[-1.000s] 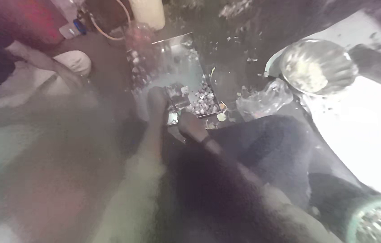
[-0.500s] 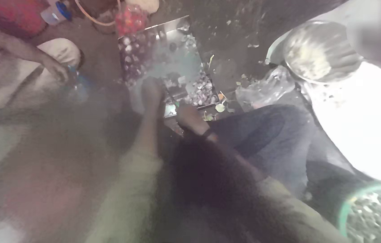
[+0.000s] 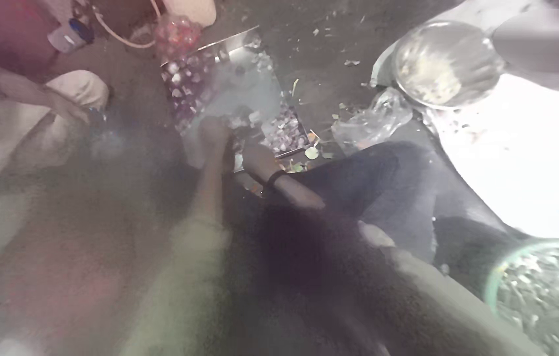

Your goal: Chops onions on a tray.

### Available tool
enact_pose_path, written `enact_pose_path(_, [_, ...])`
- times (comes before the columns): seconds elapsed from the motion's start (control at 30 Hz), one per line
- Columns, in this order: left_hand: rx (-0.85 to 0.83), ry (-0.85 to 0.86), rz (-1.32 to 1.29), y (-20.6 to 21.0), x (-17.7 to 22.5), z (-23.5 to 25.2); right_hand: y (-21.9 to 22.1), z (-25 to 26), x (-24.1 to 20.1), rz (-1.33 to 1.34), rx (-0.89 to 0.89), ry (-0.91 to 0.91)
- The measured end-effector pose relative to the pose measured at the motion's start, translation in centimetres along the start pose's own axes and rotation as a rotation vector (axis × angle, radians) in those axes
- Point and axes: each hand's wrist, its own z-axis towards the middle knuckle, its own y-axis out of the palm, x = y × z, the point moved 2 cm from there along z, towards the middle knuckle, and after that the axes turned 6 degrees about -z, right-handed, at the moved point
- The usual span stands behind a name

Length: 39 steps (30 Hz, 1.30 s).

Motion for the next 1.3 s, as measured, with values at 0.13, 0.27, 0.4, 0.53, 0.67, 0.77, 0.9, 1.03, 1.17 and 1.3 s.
enact_pose_path(0.13, [0.045,0.046,-0.014,0.8,-0.9,0.6,2.3,-1.8,2.4,0.079,0.186,-0.091])
enact_pose_path(0.27, [0.127,0.108,-0.018,1.2,-1.0,1.2,0.3,-5.0,4.1,-0.003,0.038,0.001])
enact_pose_path(0.4, [0.084,0.237,-0.047,2.2,-0.9,2.6,-1.4,-7.1,6.7,0.13,-0.015,0.066])
enact_pose_path(0.53, [-0.015,0.327,-0.096,2.9,-1.1,2.7,-1.0,-6.9,8.2,0.207,0.071,0.064])
enact_pose_path(0.67, [-0.014,0.369,-0.083,2.9,-0.5,1.8,-1.4,-7.0,8.2,0.276,0.139,0.052])
enact_pose_path(0.77, [-0.005,0.511,0.084,3.6,0.2,1.4,-1.6,-7.9,8.5,0.363,0.16,0.047])
enact_pose_path(0.9, [0.019,0.463,0.046,3.9,0.6,1.3,-1.8,-8.4,9.0,0.416,0.193,0.044])
enact_pose_path(1.03, [0.06,0.4,0.112,4.2,-0.2,2.4,-1.7,-7.8,9.0,0.42,0.211,0.043])
enact_pose_path(1.17, [0.069,0.325,0.231,4.6,0.3,2.0,-1.7,-7.8,9.1,0.423,0.224,0.044])
enact_pose_path(1.3, [0.067,0.317,0.293,4.5,1.0,1.7,-1.8,-8.0,9.3,0.476,0.249,0.057])
